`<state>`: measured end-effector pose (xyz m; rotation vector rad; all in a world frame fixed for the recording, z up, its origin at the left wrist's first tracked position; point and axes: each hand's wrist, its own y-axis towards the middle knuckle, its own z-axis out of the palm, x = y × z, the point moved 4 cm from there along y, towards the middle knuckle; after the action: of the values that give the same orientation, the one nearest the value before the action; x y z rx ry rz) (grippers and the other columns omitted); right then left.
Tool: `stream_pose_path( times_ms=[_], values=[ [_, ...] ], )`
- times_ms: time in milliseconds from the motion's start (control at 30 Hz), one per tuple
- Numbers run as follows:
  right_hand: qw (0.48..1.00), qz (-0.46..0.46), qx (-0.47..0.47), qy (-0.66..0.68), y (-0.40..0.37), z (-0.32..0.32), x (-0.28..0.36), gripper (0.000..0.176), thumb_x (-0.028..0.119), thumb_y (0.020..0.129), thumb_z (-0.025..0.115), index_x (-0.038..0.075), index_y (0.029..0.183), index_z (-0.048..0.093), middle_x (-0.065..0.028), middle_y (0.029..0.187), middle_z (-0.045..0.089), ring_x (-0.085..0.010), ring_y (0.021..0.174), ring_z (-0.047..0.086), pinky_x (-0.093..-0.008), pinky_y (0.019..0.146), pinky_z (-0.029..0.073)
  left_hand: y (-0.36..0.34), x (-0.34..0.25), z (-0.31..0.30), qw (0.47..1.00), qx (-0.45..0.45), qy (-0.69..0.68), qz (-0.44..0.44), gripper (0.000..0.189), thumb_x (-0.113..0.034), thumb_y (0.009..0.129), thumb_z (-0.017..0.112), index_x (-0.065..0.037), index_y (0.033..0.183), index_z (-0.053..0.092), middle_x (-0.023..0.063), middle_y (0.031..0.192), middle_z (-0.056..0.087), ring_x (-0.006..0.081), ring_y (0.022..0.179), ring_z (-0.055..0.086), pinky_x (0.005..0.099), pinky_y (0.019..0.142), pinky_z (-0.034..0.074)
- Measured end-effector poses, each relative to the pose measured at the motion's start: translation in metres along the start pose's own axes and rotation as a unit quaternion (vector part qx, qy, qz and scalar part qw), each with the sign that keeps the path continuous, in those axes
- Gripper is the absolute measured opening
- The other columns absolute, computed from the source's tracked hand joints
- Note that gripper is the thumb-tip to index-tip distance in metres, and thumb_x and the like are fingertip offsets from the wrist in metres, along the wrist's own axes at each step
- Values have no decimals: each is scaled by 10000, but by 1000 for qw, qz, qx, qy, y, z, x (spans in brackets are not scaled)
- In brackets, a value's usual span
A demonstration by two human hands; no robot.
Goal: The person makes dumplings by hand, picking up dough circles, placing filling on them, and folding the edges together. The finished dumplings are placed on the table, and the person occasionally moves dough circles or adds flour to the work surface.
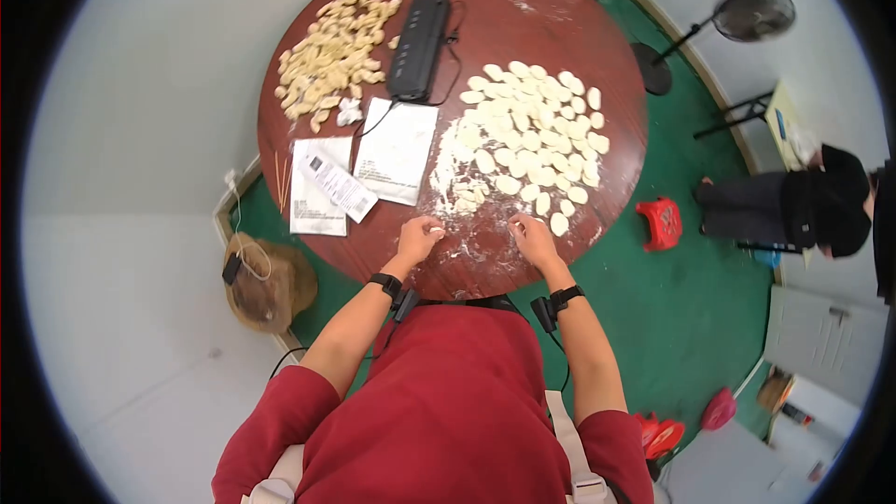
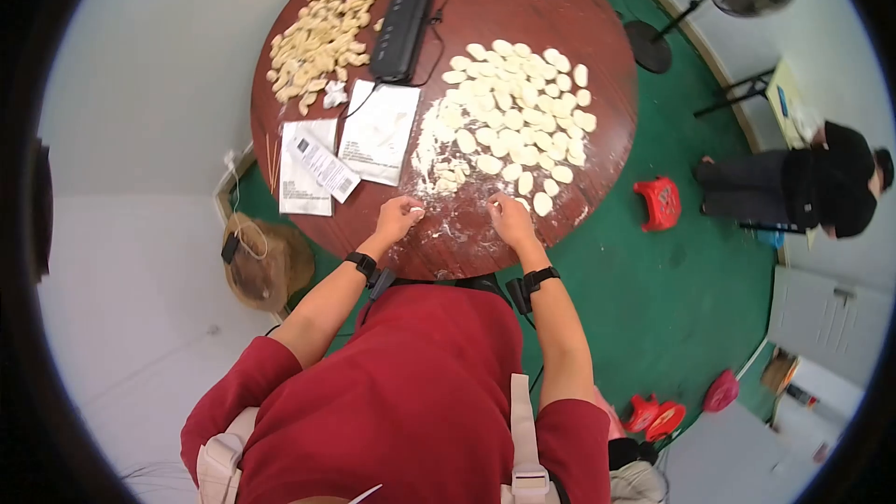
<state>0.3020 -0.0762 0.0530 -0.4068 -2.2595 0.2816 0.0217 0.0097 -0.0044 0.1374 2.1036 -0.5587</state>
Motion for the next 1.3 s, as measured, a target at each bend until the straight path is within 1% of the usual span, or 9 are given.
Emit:
stream_pose_path(
  times_ms=[133,300,533,600,767,900,967,1067,1300],
  values=[
    [995,-95,7,-11,41,25,5,221,97,877,695,54,1090,652,-163,943,646,-365,959,638,-464,801,512,-5,-9,-3,999,16,8,-30,156,-92,804,809,-36,938,753,98,865,753,191,759,698,336,712,551],
    [986,-158,2,-61,85,33,28,415,-93,791,628,56,1176,589,-171,1186,543,-421,1036,611,-502,855,518,-1,-7,-4,999,26,-15,-40,217,-54,834,780,-48,1046,736,84,904,742,156,774,688,320,722,550],
    [975,-190,43,-110,110,48,23,329,-81,795,646,48,1093,588,-177,1123,548,-416,1003,612,-498,828,520,2,3,8,994,17,-81,-76,235,21,857,726,-12,1089,706,73,932,745,132,821,700,302,732,548],
    [971,-219,9,-93,106,48,16,256,-20,795,712,54,1011,597,-141,976,573,-362,896,615,-455,764,507,1,8,11,989,21,-113,-94,239,38,863,711,-8,1098,700,71,940,745,129,832,702,296,731,547],
    [983,-149,33,-97,91,47,0,349,124,747,857,51,969,598,-127,905,595,-291,789,627,-403,709,507,1,22,21,980,15,-160,-114,273,69,857,697,-11,1118,691,55,966,733,114,818,681,281,741,546],
    [985,-133,65,-85,80,43,12,379,155,748,857,77,1014,597,-128,985,593,-344,880,626,-453,755,518,1,22,22,976,-4,-181,-119,307,83,838,707,-10,1130,688,56,977,730,113,825,673,278,753,547],
    [975,-201,-36,-92,75,34,29,394,132,737,861,85,1037,610,-113,1029,592,-341,928,626,-455,780,515,1,20,23,970,4,-200,-137,323,96,822,712,-4,1128,688,61,997,730,120,844,676,277,765,549],
    [960,-252,-37,-114,80,38,37,415,90,735,850,89,1076,613,-110,1064,584,-351,967,617,-457,808,510,0,19,22,969,11,-210,-130,317,90,843,700,4,1147,677,74,1001,728,134,842,682,283,767,561],
    [972,-219,14,-85,94,49,27,365,48,782,789,75,1099,609,-139,984,598,-378,937,612,-472,800,508,-1,25,23,956,26,-251,-152,266,39,908,683,6,1171,654,97,979,724,156,840,692,292,756,582]
  ],
)
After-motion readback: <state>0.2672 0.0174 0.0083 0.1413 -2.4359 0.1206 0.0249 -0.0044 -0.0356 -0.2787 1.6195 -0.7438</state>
